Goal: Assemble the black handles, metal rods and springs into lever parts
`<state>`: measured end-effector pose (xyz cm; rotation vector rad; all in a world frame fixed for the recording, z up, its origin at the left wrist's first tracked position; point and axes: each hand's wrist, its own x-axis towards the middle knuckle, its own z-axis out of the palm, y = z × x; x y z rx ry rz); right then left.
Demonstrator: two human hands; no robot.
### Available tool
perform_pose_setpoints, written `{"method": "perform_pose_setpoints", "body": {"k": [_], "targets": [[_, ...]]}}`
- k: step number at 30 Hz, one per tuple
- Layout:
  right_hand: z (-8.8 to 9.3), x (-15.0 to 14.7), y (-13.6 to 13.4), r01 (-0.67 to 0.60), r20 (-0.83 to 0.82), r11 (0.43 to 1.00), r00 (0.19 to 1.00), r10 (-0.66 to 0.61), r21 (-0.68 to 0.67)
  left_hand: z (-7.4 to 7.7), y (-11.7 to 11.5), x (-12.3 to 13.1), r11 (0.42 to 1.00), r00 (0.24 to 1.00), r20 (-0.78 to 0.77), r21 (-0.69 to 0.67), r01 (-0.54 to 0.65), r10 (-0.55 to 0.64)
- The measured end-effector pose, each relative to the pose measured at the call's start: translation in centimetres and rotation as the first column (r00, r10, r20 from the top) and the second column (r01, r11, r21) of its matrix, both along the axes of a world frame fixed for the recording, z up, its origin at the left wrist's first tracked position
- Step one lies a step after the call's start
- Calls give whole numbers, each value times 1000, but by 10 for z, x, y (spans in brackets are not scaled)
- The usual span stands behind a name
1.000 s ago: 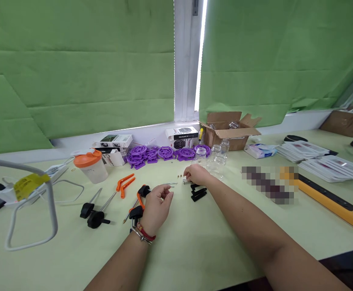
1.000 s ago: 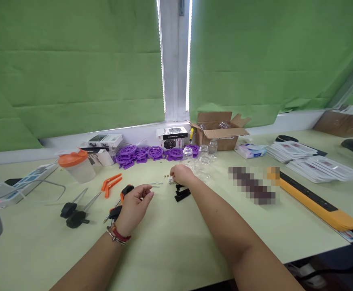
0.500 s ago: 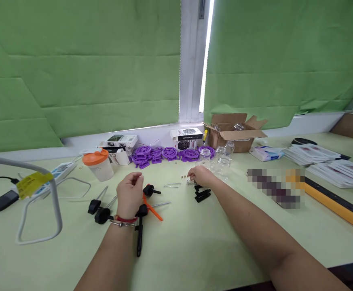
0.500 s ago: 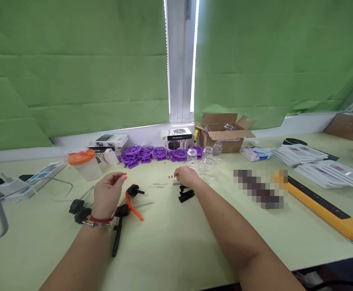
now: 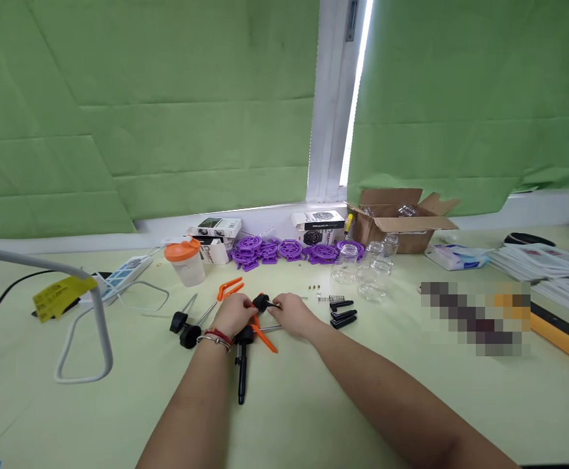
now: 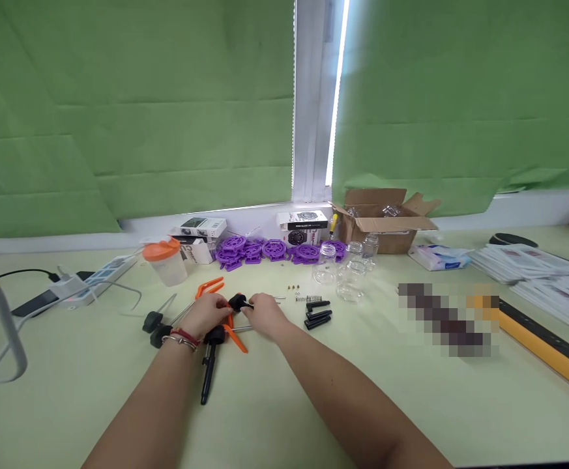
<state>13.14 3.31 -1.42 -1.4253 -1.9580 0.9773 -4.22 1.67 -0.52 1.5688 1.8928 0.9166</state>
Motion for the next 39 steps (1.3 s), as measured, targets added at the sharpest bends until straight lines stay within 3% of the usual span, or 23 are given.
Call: {"method": "perform_pose_setpoints", "body": {"k": [4,9,11,14,17,19,20,22,23,25,27,29,30,32,34,35,37,39], "targets": [[-6,-9,12,74,-126,997,989,-74,-2,1,1,4,997,996,91,71,7,-13],[1,-1,20,191,-354,982,919,-175,11,8,1,6,978,981,195,204,-51,11],[8,2,19,233,-560,972,801,-211,-33,13,-1,7,962,980,198,257,-89,38],[19,7,14,235,-835,962,496,-239,-137,24,-9,10,930,984,163,346,-123,69],[30,15,3,195,-913,972,358,-195,-131,35,-21,23,893,989,144,440,-99,39],[34,23,-8,186,-916,982,386,-114,-44,42,-29,37,909,968,247,413,-60,-49],[34,28,-15,186,-898,982,437,-59,26,45,-34,45,928,928,353,373,-24,-118],[33,38,-28,175,-793,957,604,81,231,49,-42,60,941,749,605,330,73,-270],[31,42,-34,146,-693,917,701,169,372,51,-45,67,936,643,694,334,111,-324],[27,49,-44,34,-438,774,840,321,632,51,-51,77,932,482,801,338,126,-356],[22,52,-49,-81,-225,634,894,386,769,49,-53,82,949,451,837,303,89,-309],[21,54,-50,-168,-123,595,901,416,786,46,-51,81,970,503,835,243,28,-224],[21,54,-49,-189,-121,626,901,418,756,44,-50,80,976,527,830,216,0,-184],[23,56,-43,-125,-250,777,905,344,617,43,-47,74,983,543,828,185,-23,-143],[27,58,-33,68,-491,940,864,112,334,43,-46,69,982,531,829,186,36,-177],[27,59,-26,139,-589,979,808,-25,148,44,-46,67,977,525,824,195,88,-212],[27,61,-13,93,-684,982,706,-181,-163,46,-48,64,958,522,806,206,198,-281],[25,64,-4,-38,-713,948,668,-211,-315,47,-49,64,945,549,775,192,264,-311]]}}
